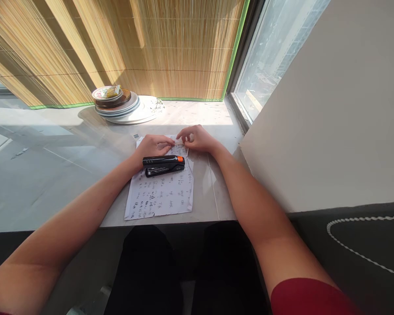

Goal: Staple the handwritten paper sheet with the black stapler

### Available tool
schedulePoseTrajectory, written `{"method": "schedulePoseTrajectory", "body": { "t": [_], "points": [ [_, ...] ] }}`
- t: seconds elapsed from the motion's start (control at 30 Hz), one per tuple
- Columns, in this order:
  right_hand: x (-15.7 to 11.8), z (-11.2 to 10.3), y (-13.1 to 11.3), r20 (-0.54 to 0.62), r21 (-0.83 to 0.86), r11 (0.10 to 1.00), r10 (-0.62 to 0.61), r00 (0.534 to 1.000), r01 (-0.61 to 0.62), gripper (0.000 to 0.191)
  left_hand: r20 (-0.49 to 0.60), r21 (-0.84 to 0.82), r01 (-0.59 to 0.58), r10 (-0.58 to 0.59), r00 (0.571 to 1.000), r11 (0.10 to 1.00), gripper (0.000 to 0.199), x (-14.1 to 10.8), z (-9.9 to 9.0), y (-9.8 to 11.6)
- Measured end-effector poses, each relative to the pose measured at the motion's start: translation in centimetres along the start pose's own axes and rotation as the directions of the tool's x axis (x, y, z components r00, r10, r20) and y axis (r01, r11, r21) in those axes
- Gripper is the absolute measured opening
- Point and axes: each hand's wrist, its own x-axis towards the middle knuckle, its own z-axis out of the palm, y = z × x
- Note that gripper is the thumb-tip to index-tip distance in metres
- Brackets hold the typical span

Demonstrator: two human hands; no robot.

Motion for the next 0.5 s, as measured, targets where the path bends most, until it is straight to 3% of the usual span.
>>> {"method": "schedulePoseTrajectory", "body": {
  "t": [0.2,0.5],
  "points": [
    [0.1,0.0,0.1,-0.089,0.061,0.995,0.089,0.992,-0.084,0.035,0.015,-0.003,-0.007,0.007,1.000,1.000,0.031,0.0,0.0,-0.1],
    [0.3,0.2,0.2,-0.144,0.046,0.996,0.078,0.987,-0.072,0.031,0.136,0.065,-0.139,0.129,0.982,0.988,0.036,0.4,0.4,-1.1]
  ]
}}
